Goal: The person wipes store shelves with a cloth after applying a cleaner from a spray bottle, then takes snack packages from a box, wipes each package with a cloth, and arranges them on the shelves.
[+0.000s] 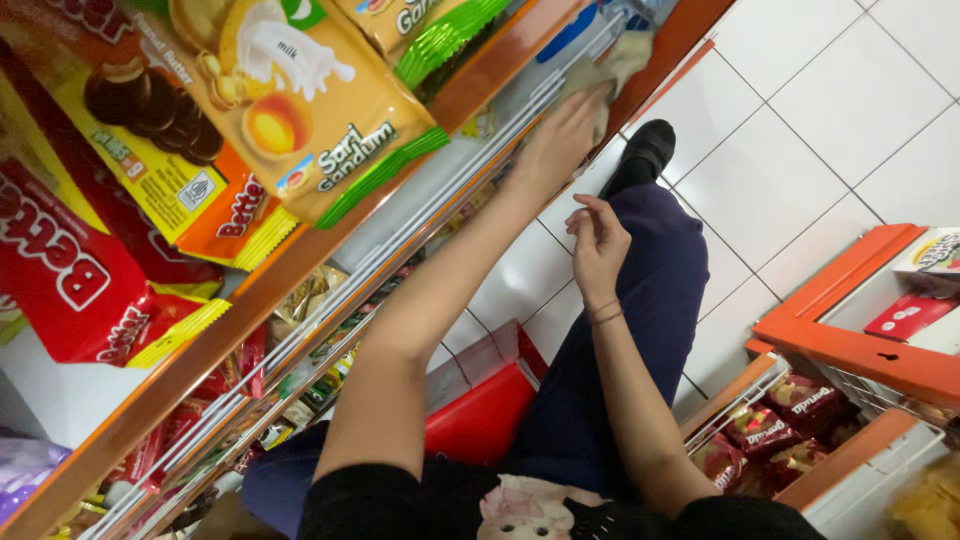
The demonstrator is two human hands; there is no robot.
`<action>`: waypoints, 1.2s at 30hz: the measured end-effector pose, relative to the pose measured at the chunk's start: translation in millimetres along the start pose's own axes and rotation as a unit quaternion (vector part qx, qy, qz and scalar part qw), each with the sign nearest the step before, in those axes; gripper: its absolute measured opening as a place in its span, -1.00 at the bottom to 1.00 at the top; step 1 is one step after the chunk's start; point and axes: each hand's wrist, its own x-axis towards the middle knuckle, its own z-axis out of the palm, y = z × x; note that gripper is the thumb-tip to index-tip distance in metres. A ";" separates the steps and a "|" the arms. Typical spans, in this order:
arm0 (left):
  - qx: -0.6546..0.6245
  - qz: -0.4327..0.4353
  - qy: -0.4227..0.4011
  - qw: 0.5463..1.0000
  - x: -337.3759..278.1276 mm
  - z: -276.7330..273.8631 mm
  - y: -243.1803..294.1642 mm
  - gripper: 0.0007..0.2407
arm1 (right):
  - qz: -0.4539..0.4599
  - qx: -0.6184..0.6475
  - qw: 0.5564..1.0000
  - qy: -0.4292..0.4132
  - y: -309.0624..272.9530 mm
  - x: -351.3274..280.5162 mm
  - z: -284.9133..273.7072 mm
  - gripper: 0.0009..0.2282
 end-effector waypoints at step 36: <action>-0.175 -0.188 -0.030 0.966 -348.0 -128.6 -20.6 -0.64 | -0.363 -0.236 0.885 -0.172 -83.9 -57.9 78.5 -0.56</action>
